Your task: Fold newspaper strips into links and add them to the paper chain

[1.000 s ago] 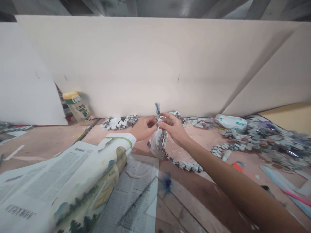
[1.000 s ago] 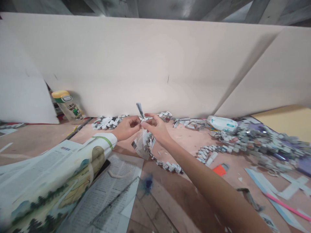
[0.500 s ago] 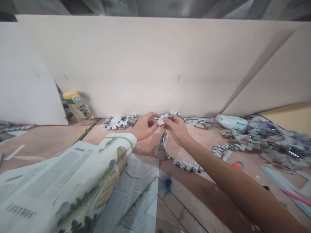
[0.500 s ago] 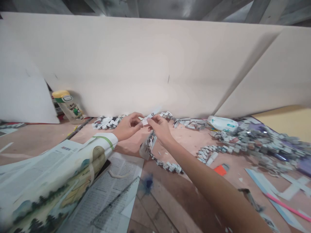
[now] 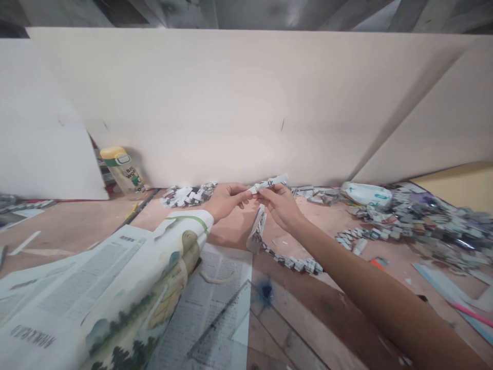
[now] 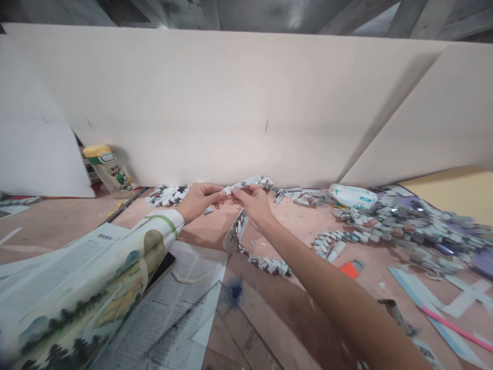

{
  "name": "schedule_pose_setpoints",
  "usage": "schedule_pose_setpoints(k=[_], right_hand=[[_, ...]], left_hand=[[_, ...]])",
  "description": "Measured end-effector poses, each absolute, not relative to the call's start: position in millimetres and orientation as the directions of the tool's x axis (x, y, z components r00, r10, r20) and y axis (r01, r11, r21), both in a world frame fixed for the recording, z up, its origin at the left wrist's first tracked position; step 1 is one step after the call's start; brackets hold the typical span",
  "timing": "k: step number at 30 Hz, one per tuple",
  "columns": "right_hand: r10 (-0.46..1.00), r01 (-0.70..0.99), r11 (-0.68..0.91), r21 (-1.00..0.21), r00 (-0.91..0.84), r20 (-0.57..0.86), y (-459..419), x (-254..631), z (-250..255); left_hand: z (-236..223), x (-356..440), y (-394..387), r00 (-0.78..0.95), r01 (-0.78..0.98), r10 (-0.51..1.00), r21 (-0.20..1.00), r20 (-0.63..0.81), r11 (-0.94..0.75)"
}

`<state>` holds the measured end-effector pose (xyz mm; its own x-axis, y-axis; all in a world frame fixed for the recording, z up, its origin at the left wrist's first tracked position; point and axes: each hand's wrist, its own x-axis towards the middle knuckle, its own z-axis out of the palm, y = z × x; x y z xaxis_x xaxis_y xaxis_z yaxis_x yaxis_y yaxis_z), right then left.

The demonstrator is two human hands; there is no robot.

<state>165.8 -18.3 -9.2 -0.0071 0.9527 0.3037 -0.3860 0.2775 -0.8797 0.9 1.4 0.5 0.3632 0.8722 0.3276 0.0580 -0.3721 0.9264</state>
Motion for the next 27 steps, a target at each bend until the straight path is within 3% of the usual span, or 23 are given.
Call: schedule_pose_setpoints(k=[7, 14, 22, 27], right_hand=[[0.943, -0.36, 0.303, -0.882, -0.018, 0.332, -16, 168, -10], [0.939, -0.372, 0.312, -0.874, -0.017, 0.342, -16, 168, -12], [0.863, -0.052, 0.502, -0.864, -0.045, 0.504, -14, 173, -18], [0.859, -0.162, 0.506, -0.847, 0.01, 0.512, -9, 175, -22]], left_hand=[[-3, 1, 3, 0.395, -0.049, 0.89, 0.972, 0.229, -0.229], [-5, 0, 4, 0.4, -0.054, 0.888, 0.973, 0.227, -0.224], [-2, 3, -1, 0.384, 0.017, 0.88, 0.951, 0.279, -0.309], [-3, 3, 1, 0.287, -0.043, 0.899, 0.942, 0.33, -0.332]])
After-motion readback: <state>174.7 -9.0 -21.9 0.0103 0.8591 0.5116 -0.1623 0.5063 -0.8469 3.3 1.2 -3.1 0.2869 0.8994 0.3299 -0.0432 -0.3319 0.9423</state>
